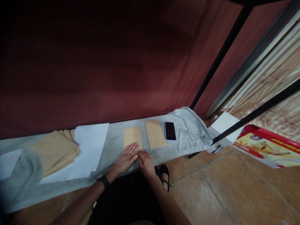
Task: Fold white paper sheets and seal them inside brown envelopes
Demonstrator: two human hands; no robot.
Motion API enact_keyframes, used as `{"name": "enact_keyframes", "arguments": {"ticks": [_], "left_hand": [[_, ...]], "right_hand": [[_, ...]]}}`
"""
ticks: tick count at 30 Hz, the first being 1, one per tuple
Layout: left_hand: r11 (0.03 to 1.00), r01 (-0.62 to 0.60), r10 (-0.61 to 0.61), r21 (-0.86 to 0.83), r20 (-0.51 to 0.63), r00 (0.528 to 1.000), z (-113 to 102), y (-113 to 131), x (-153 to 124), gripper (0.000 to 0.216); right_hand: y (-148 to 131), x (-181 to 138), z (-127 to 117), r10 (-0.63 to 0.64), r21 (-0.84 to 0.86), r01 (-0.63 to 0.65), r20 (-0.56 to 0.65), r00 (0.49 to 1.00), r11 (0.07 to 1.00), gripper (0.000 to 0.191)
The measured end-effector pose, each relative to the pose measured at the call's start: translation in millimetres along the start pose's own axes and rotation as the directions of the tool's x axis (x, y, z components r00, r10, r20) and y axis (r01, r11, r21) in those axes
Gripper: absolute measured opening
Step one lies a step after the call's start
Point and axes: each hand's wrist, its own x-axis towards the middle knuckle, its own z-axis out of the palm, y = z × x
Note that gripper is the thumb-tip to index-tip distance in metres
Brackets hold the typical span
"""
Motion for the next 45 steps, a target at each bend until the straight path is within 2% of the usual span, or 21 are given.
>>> {"name": "enact_keyframes", "arguments": {"ticks": [3, 7, 9, 16, 21, 29, 37, 45], "left_hand": [[0.996, -0.078, 0.078, 0.039, -0.004, 0.997, -1.7, 5.5, -24.0, 0.063], [0.991, -0.119, 0.117, 0.062, 0.024, 0.993, -4.3, 10.4, -38.4, 0.065], [0.99, -0.121, 0.118, 0.075, 0.043, 0.992, -5.7, 11.1, -38.4, 0.064], [0.984, -0.146, 0.14, 0.099, 0.06, 0.988, -7.0, 8.9, -36.7, 0.06], [0.974, -0.175, 0.172, 0.144, 0.031, 0.985, -3.3, 5.7, -37.8, 0.061], [0.972, -0.182, 0.172, 0.146, 0.077, 0.982, -12.2, 9.2, -35.6, 0.058], [0.965, -0.19, 0.173, 0.18, 0.106, 0.979, -12.6, 12.0, -35.1, 0.055], [0.957, -0.201, 0.201, 0.21, 0.02, 0.979, -5.5, 18.2, -49.7, 0.064]], "right_hand": [[5.6, 17.4, -3.8, 0.025, 0.003, -0.025, 0.011, 1.0, 1.0, 0.045], [6.0, 45.3, 1.7, -0.102, -0.139, 0.125, 0.161, 0.982, 0.982, 0.042], [6.8, 61.1, 8.8, -0.106, -0.219, 0.146, 0.185, 0.977, 0.965, 0.045], [13.5, 113.5, 28.8, -0.001, -0.355, 0.059, 0.16, 0.987, 0.933, 0.059], [13.8, 129.7, 33.4, 0.052, -0.389, 0.008, 0.143, 0.988, 0.921, 0.064], [18.2, 104.3, 37.1, 0.022, -0.402, 0.011, 0.078, 0.997, 0.916, 0.063], [11.5, 62.3, 25.5, -0.023, -0.418, 0.041, 0.047, 0.999, 0.907, 0.059], [6.8, 5.1, 7.2, -0.126, -0.433, 0.132, 0.042, 0.991, 0.892, 0.055]]}}
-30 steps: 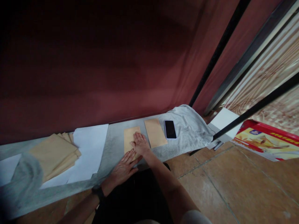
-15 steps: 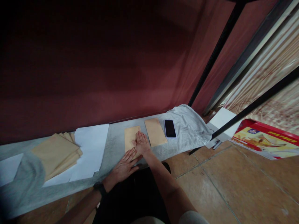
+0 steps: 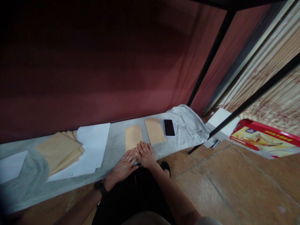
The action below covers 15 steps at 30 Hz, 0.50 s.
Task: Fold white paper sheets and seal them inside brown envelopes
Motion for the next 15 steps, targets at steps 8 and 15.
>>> {"name": "enact_keyframes", "arguments": {"ticks": [8, 15], "left_hand": [[0.99, 0.138, -0.137, -0.001, -0.092, 0.986, 5.3, 19.4, -25.8, 0.072], [0.916, 0.401, -0.395, 0.013, -0.143, 0.907, 20.8, 47.9, -18.4, 0.066]], "right_hand": [[-0.8, -39.2, -18.4, -0.016, 0.044, 0.013, 0.065, 0.998, 0.999, 0.057], [-3.4, -47.1, -27.3, -0.032, 0.076, 0.025, 0.1, 0.994, 0.997, 0.065]]}}
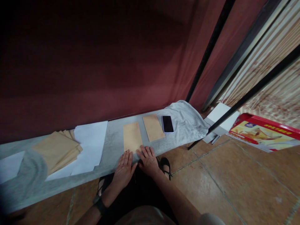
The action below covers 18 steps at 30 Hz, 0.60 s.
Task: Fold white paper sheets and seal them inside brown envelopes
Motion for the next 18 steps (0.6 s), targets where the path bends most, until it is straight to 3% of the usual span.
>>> {"name": "enact_keyframes", "arguments": {"ticks": [11, 18], "left_hand": [[0.997, 0.069, -0.059, -0.036, 0.23, 0.972, 11.4, 5.5, 101.7, 0.065], [0.993, 0.107, -0.096, -0.045, 0.202, 0.975, 18.8, -8.8, 152.4, 0.065]], "right_hand": [[-2.1, -0.1, 1.0, 0.047, 0.058, -0.048, 0.022, 0.999, 0.997, 0.059], [-1.0, 0.8, 1.8, 0.03, 0.052, -0.032, 0.038, 0.999, 0.998, 0.072]]}}
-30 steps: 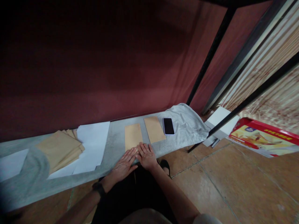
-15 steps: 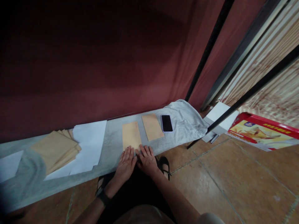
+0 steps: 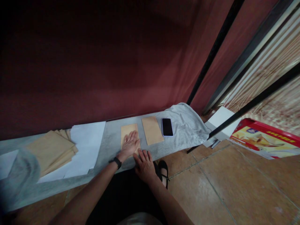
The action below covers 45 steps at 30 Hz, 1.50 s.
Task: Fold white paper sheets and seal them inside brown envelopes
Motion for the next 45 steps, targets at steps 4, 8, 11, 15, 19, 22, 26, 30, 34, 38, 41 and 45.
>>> {"name": "enact_keyframes", "arguments": {"ticks": [4, 8, 11, 15, 19, 22, 26, 30, 34, 38, 41, 45], "left_hand": [[1.0, 0.014, -0.014, -0.002, -0.043, 0.999, -0.5, -6.1, 14.9, 0.065], [0.998, 0.057, -0.057, 0.01, 0.013, 0.998, -4.5, -6.2, 23.2, 0.064], [0.998, 0.064, -0.065, 0.012, 0.027, 0.998, -6.1, -7.1, 24.6, 0.062], [0.999, 0.034, -0.034, 0.001, 0.007, 0.999, -4.3, -11.8, 17.4, 0.062], [0.999, -0.038, 0.036, -0.023, -0.064, 0.997, -3.2, -17.4, -0.1, 0.063], [0.994, -0.109, 0.107, -0.03, -0.075, 0.991, -5.0, -20.6, -16.8, 0.062], [0.988, -0.153, 0.151, -0.034, -0.047, 0.987, -7.6, -23.0, -38.7, 0.058], [0.978, -0.203, 0.202, -0.037, -0.037, 0.979, -12.7, -23.1, -61.4, 0.054], [0.944, -0.324, 0.325, -0.052, 0.005, 0.946, -25.8, -23.7, -89.6, 0.053], [0.901, -0.428, 0.431, -0.072, 0.038, 0.902, -35.0, -27.3, -115.5, 0.06], [0.895, -0.439, 0.443, -0.078, 0.052, 0.895, -33.4, -30.1, -124.7, 0.065], [0.903, -0.42, 0.426, -0.085, 0.076, 0.901, -26.1, -31.0, -126.2, 0.064]], "right_hand": [[0.1, 0.0, -0.2, 0.005, 0.002, -0.005, 0.007, 1.0, 1.0, 0.073], [0.0, 0.2, -0.6, 0.008, 0.005, -0.009, 0.01, 1.0, 1.0, 0.074], [-0.2, 0.2, -0.7, 0.013, 0.001, -0.013, -0.001, 1.0, 1.0, 0.072], [-0.4, 0.0, -0.6, 0.004, -0.014, -0.004, -0.016, 1.0, 1.0, 0.068], [-1.4, -0.9, -0.6, -0.007, -0.042, 0.007, -0.011, 1.0, 0.999, 0.066], [-2.8, -1.3, -0.5, 0.003, -0.073, -0.005, -0.015, 1.0, 0.997, 0.063], [-5.2, -0.6, 0.8, 0.007, -0.104, -0.008, -0.008, 1.0, 0.995, 0.061], [-7.2, -0.4, 5.5, 0.014, -0.124, -0.016, -0.016, 1.0, 0.992, 0.062], [-6.0, -2.9, 10.7, 0.01, -0.119, -0.013, -0.034, 0.999, 0.993, 0.061], [-1.2, -2.6, 12.2, -0.023, -0.078, 0.017, -0.075, 0.997, 0.997, 0.055], [-0.6, 3.4, 12.2, -0.018, -0.027, 0.015, -0.119, 0.993, 1.0, 0.05], [-9.6, 11.4, 17.0, -0.023, 0.013, 0.024, -0.112, 0.993, 1.0, 0.051]]}}
